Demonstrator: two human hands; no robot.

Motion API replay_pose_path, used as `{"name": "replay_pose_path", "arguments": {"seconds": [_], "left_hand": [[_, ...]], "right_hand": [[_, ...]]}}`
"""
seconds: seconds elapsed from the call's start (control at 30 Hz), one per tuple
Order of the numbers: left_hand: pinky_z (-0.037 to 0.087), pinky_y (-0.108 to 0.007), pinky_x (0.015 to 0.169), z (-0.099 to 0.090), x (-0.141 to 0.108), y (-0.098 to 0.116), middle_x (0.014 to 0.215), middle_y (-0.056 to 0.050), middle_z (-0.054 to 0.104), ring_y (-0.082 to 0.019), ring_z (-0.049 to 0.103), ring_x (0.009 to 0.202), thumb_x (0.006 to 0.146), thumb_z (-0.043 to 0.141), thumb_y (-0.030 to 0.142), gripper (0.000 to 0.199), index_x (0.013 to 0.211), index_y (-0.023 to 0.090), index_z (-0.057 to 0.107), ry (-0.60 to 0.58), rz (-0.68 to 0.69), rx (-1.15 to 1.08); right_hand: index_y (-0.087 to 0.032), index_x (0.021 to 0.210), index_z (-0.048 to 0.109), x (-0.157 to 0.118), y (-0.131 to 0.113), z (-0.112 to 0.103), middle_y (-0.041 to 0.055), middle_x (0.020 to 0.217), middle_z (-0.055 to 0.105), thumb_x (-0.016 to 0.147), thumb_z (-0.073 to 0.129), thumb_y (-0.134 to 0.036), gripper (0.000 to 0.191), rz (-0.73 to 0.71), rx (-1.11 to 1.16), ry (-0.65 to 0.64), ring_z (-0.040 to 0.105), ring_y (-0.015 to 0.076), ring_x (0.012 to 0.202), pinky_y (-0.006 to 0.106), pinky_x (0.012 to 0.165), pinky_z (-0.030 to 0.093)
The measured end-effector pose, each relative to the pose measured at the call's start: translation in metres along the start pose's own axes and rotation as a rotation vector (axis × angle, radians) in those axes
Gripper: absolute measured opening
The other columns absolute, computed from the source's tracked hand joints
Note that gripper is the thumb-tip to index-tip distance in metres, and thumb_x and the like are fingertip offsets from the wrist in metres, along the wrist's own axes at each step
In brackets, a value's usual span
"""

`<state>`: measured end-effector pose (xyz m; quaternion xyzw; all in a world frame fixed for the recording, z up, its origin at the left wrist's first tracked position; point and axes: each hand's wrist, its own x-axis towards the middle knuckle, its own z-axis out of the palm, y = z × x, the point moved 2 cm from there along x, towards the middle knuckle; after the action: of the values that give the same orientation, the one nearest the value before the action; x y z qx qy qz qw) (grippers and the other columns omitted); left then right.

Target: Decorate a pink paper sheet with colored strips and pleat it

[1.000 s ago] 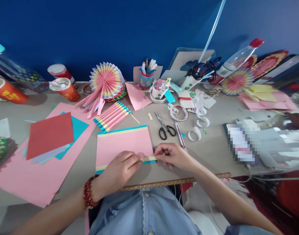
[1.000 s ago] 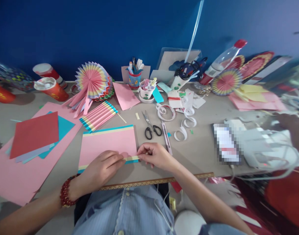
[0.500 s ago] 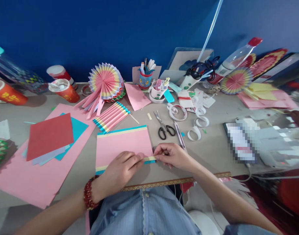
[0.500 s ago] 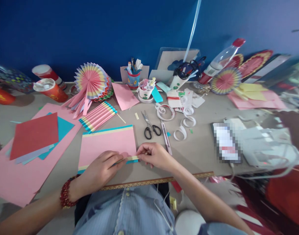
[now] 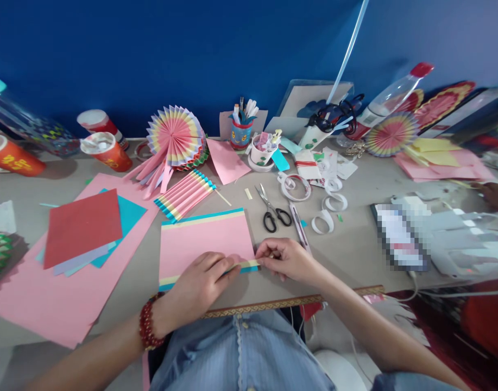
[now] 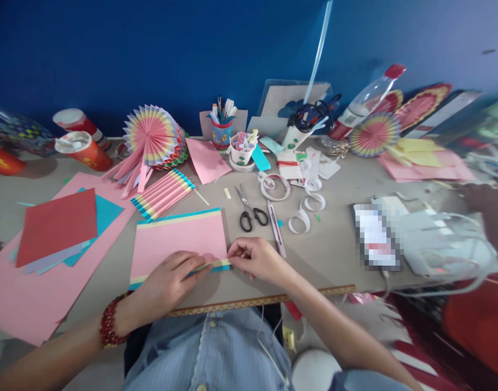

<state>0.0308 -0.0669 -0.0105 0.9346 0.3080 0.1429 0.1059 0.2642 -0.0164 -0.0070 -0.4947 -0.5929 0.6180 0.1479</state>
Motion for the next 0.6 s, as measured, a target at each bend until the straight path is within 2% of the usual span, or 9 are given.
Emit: {"name": "replay_pose_path", "arguments": {"seconds": [0.17, 0.37, 0.6], "left_hand": [[0.049, -0.044, 0.097, 0.0003, -0.0001, 0.0006, 0.134, -0.012, 0.056, -0.025, 0.052, 0.114, 0.1, 0.045, 0.02, 0.037, 0.136, 0.015, 0.051, 0.001, 0.004, 0.03], [0.047, -0.042, 0.097, -0.0026, 0.0013, 0.0013, 0.144, -0.011, 0.05, -0.024, 0.051, 0.111, 0.097, 0.043, 0.012, 0.04, 0.136, 0.016, 0.052, -0.092, 0.041, 0.094], [0.046, -0.042, 0.094, -0.0048, 0.003, 0.0033, 0.149, -0.011, 0.045, -0.025, 0.05, 0.108, 0.093, 0.046, 0.01, 0.043, 0.135, 0.015, 0.054, -0.15, 0.04, 0.106]], "right_hand": [[-0.02, 0.08, 0.066, -0.0038, -0.0071, 0.0031, -0.0027, 0.067, 0.061, 0.079, 0.06, -0.023, 0.006, -0.051, -0.194, 0.084, 0.048, 0.0081, 0.046, 0.018, 0.038, 0.036], [-0.021, 0.077, 0.064, -0.006, -0.0103, 0.005, -0.0027, 0.069, 0.063, 0.08, 0.058, -0.015, 0.009, -0.161, -0.388, 0.159, 0.054, 0.011, 0.058, 0.021, 0.055, 0.037], [-0.021, 0.079, 0.062, -0.0068, -0.0054, 0.0084, -0.0007, 0.075, 0.064, 0.081, 0.057, -0.013, 0.01, -0.224, -0.472, 0.194, 0.058, 0.0149, 0.069, 0.023, 0.063, 0.039]]}}
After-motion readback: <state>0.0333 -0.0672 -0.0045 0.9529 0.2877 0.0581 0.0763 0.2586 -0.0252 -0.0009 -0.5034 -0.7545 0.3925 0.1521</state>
